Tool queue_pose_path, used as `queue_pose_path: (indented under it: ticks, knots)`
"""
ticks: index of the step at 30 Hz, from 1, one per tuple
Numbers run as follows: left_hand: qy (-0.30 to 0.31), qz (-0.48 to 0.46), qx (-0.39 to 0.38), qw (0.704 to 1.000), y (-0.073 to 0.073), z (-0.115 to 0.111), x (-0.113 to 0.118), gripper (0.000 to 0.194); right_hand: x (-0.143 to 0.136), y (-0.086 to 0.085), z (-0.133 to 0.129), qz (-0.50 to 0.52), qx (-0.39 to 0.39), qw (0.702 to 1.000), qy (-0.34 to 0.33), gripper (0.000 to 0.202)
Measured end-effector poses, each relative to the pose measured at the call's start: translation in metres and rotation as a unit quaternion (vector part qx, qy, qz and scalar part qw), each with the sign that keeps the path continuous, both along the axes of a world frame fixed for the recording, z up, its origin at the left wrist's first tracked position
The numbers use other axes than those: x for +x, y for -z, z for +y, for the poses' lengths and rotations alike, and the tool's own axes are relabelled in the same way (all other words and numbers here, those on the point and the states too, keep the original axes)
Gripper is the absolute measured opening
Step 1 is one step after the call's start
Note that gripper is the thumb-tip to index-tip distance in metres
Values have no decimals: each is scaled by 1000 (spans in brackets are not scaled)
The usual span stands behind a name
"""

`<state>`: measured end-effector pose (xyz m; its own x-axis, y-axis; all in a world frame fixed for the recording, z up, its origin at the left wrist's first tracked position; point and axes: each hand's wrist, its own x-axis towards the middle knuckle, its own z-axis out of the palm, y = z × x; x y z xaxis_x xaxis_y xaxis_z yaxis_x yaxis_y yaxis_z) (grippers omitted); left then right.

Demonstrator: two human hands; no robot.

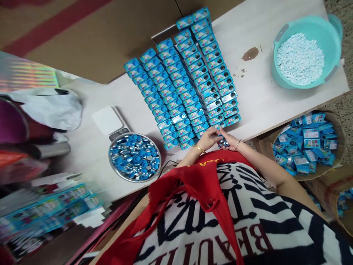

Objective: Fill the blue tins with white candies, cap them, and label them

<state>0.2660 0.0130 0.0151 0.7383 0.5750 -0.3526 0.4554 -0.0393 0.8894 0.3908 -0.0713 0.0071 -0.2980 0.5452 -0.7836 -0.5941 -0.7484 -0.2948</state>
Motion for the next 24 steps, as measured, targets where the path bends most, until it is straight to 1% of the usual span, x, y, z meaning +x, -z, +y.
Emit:
queue_pose_path:
  ticks: [2,3,5,6,8,10,12,13,17,19,21,22,23,24]
  knots:
    - [-9,7,-18,1000,2,-1,9,11,5,1,-5,8,-1,1000,16,65]
    - [-8,28,-19,999,3,2,14,11,9,2,-8,15,6,1000,24,64]
    - [1,111,16,994,4,10,25,15,18,2,-15,25,25,999,42,61]
    - [8,166,51,985,4,16,31,15,23,2,-19,26,34,998,53,58]
    - [36,271,115,955,3,28,43,15,33,1,-28,21,47,996,79,50]
    - [86,341,134,926,3,39,54,19,40,0,-34,13,53,993,102,42]
    - [130,384,126,905,3,48,63,26,45,-3,-36,8,58,992,115,38]
    - [143,399,121,897,4,51,67,30,46,-4,-36,7,61,991,120,36]
    - [156,434,127,878,8,57,75,39,47,-7,-27,1,72,989,125,34]
    - [160,435,137,876,8,57,74,39,47,-8,-21,-4,78,989,124,34]
    - [154,414,143,886,5,55,69,35,46,-10,-14,-15,84,988,125,34]
    - [143,388,138,900,3,53,65,34,45,-11,-12,-23,87,988,126,34]
    - [123,351,118,921,0,51,60,35,45,-12,-9,-31,89,988,126,34]
    - [96,302,78,945,-3,47,55,37,44,-13,-7,-39,91,987,126,33]
